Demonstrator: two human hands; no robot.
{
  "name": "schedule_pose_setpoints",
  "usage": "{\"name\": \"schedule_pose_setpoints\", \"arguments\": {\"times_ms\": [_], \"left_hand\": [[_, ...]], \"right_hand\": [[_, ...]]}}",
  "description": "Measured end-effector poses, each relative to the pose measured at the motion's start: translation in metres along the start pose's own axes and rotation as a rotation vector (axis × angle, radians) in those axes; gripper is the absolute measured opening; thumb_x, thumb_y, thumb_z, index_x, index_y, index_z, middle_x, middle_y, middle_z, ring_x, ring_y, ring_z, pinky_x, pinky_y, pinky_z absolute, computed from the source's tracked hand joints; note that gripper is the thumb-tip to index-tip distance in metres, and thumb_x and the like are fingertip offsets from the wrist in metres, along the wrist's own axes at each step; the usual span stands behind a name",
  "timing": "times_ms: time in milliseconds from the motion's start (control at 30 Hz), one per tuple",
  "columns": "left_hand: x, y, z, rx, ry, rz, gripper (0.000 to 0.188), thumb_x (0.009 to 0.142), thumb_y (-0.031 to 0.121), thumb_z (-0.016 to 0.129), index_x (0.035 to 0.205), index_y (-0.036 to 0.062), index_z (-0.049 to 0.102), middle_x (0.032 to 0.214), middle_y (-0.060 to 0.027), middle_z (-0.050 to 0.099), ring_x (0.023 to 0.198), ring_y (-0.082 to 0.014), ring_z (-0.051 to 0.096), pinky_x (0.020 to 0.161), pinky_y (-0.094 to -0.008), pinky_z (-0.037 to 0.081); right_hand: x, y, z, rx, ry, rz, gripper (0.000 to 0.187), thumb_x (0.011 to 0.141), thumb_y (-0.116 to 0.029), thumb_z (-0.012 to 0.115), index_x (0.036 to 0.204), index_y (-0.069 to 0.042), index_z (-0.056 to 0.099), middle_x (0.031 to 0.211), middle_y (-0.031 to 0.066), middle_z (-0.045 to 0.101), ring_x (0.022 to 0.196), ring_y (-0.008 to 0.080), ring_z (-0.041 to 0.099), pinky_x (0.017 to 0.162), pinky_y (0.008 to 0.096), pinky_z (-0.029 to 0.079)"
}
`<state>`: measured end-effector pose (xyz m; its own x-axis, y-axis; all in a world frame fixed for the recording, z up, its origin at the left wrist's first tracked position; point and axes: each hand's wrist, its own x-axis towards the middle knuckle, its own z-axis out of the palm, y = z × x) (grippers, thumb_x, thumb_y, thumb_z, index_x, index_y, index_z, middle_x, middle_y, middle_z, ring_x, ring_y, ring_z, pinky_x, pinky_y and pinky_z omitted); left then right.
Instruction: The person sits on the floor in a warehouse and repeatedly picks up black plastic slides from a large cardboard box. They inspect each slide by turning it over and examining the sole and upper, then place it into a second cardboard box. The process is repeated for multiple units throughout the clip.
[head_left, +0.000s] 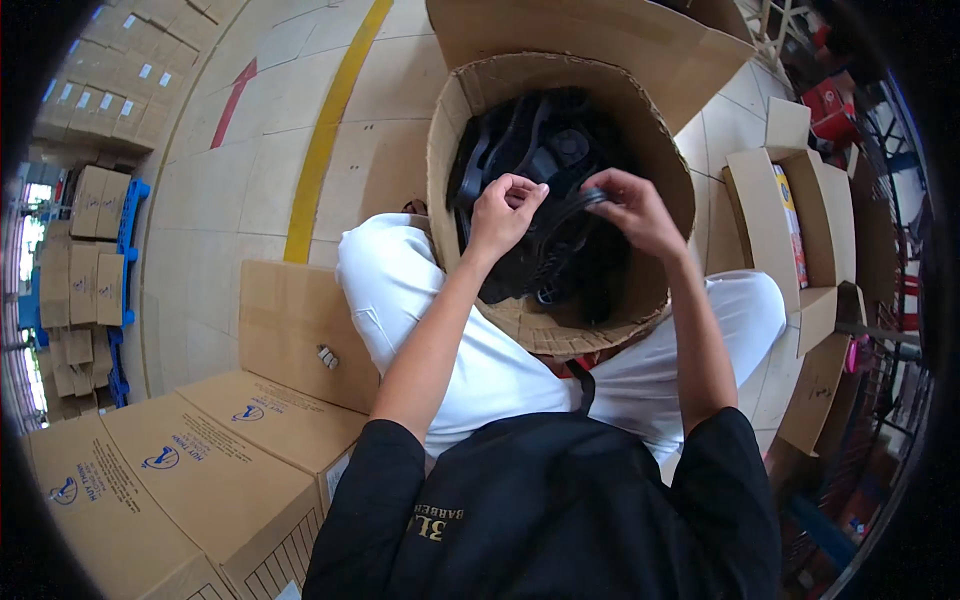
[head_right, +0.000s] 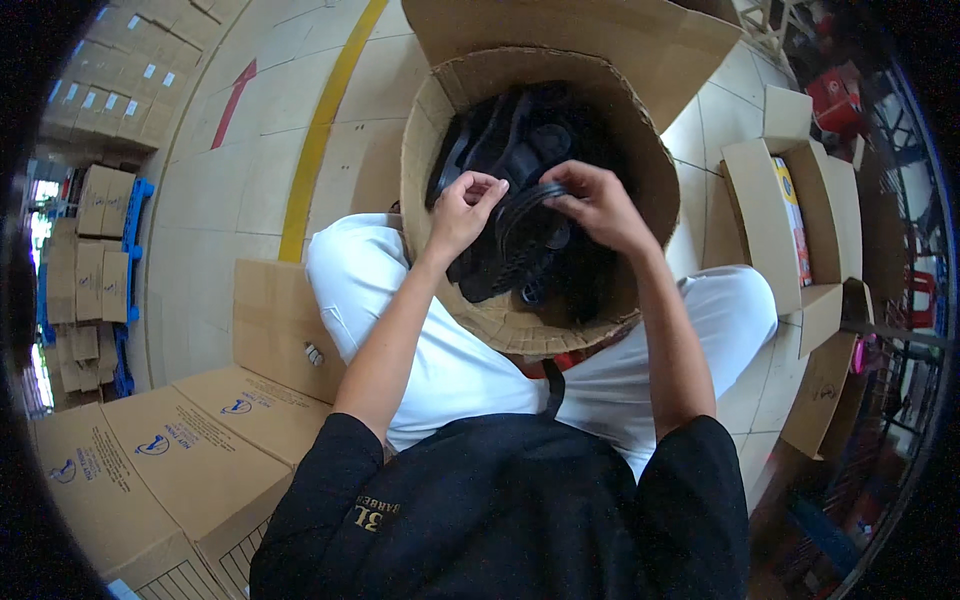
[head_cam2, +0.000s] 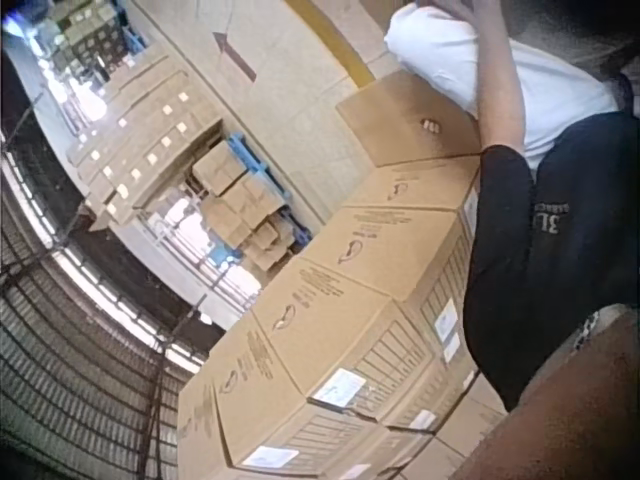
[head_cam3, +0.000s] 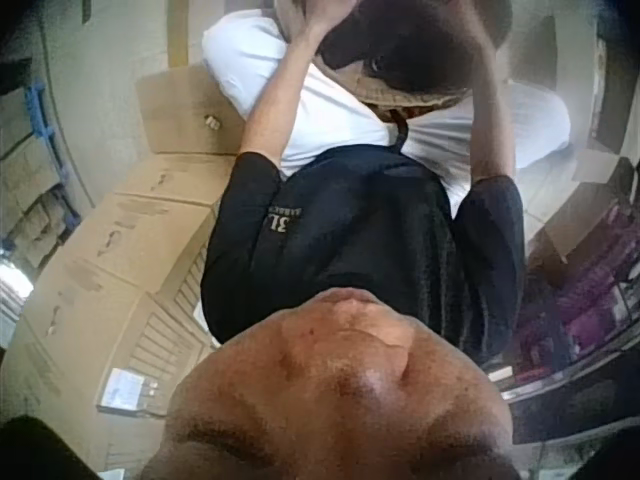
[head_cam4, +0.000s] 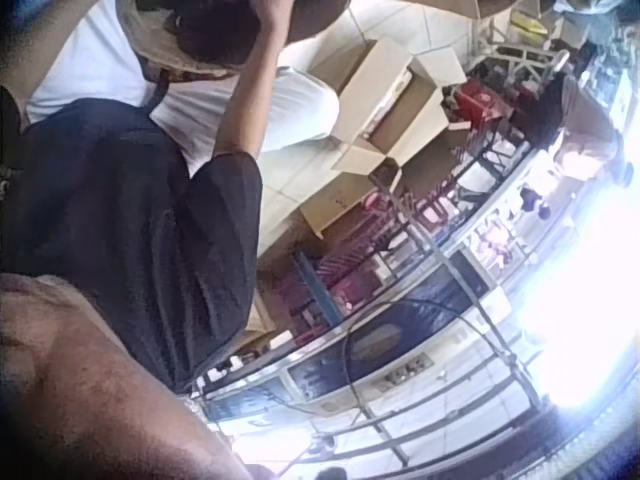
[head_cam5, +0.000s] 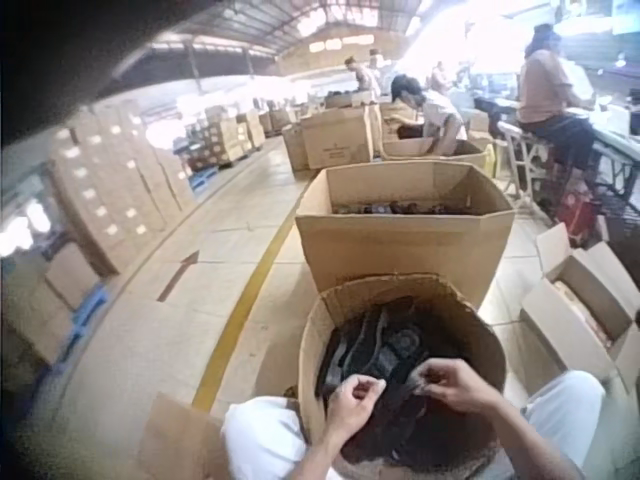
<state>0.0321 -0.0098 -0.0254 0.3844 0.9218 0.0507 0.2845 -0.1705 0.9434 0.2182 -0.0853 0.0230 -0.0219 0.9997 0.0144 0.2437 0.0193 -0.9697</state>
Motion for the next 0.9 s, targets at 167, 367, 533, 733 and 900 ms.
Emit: {"name": "schedule_pose_setpoints", "arguments": {"times_ms": [167, 367, 533, 733, 900], "left_hand": [[-0.008, 0.0, 0.003, 0.084, -0.288, -0.027, 0.035, 0.08, 0.035, 0.056, 0.095, 0.0035, 0.059, 0.09, -0.0104, 0.06, 0.08, -0.0144, 0.057, 0.071, -0.0268, 0.044], [-0.013, 0.019, 0.0, -0.221, -0.572, -0.296, 0.048, 0.086, 0.041, 0.045, 0.108, -0.0009, 0.053, 0.098, -0.0095, 0.059, 0.09, -0.012, 0.052, 0.075, -0.0237, 0.042], [-0.011, 0.009, 0.007, -0.064, -0.554, -0.114, 0.048, 0.086, 0.04, 0.045, 0.112, -0.0002, 0.051, 0.096, -0.0067, 0.057, 0.085, -0.0117, 0.051, 0.075, -0.0235, 0.041], [-0.013, 0.015, 0.004, -0.024, -0.528, -0.11, 0.049, 0.082, 0.041, 0.052, 0.109, 0.0002, 0.053, 0.085, -0.0097, 0.06, 0.074, -0.0112, 0.053, 0.069, -0.0235, 0.042], [-0.014, 0.021, 0.003, -0.049, -0.54, -0.163, 0.049, 0.08, 0.04, 0.055, 0.108, 0.0004, 0.053, 0.09, -0.0126, 0.061, 0.083, -0.0147, 0.057, 0.074, -0.0253, 0.043]], "right_hand": [[-0.013, 0.008, -0.027, 0.525, 0.132, 0.04, 0.023, 0.08, -0.007, 0.055, 0.104, -0.005, 0.052, 0.092, 0.0015, 0.057, 0.084, 0.0089, 0.054, 0.074, 0.023, 0.046], [-0.006, 0.04, -0.026, 0.817, 0.176, -0.007, 0.036, 0.084, -0.014, 0.051, 0.117, -0.006, 0.042, 0.109, 0.011, 0.052, 0.103, 0.021, 0.049, 0.083, 0.0338, 0.042], [-0.004, 0.063, -0.029, 0.948, 0.226, 0.008, 0.043, 0.086, -0.016, 0.047, 0.125, -0.008, 0.034, 0.115, 0.0136, 0.049, 0.11, 0.0264, 0.046, 0.088, 0.0394, 0.04], [0.002, 0.068, -0.025, 1.013, 0.285, 0.089, 0.042, 0.088, -0.018, 0.043, 0.127, -0.011, 0.031, 0.114, 0.0129, 0.05, 0.11, 0.0263, 0.046, 0.09, 0.0413, 0.037], [0.005, 0.081, -0.021, 1.049, 0.319, 0.124, 0.037, 0.088, -0.02, 0.042, 0.123, -0.011, 0.034, 0.113, 0.0127, 0.051, 0.11, 0.0262, 0.047, 0.09, 0.0421, 0.037]]}}
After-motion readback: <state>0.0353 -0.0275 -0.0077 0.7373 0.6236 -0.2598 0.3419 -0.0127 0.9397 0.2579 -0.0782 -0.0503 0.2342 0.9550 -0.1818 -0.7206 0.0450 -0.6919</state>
